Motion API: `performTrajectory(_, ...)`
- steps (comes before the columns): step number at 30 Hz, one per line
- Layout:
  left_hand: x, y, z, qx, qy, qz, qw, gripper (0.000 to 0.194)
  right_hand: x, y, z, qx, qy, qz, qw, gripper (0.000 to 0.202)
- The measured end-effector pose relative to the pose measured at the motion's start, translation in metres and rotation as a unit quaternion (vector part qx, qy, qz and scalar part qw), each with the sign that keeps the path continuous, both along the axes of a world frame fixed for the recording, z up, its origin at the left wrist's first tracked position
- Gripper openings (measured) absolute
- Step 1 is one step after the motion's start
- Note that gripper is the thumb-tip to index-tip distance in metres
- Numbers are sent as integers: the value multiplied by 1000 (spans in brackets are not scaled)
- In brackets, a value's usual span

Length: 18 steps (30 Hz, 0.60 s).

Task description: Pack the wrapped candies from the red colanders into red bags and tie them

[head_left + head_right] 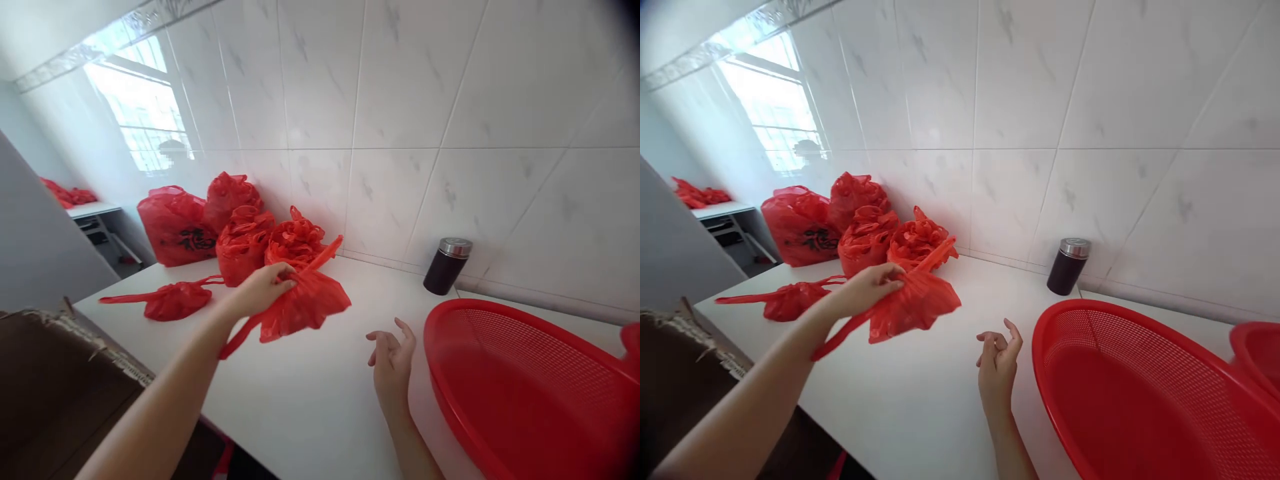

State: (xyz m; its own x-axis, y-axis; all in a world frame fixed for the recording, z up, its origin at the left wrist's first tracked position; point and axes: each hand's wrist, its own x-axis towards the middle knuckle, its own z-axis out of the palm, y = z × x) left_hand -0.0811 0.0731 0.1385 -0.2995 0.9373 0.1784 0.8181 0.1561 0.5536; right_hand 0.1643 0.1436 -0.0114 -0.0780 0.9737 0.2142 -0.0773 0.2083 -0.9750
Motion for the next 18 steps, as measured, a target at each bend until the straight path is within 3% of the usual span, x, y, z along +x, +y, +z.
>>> performTrajectory(2, -33, -9, 11, -20, 5, 17, 1000, 34, -5, 2, -11, -8, -32, 25, 999, 49)
performTrajectory(4, -65, -21, 11, -44, 20, 38, 998, 36, -10, 5, -25, -13, -63, 44, 997, 49)
performTrajectory(9, -140, -60, -18, -118, 50, 76, 989, 29, -18, 15, -51, -46, -126, 41, 990, 46)
performTrajectory(14, -206, -99, -49, -153, 64, 148, 975, 36, -20, 16, -51, -56, -149, 32, 987, 48)
performTrajectory(18, -245, -117, -61, -170, 74, 192, 964, 48, -20, 16, -52, -52, -169, 33, 984, 47)
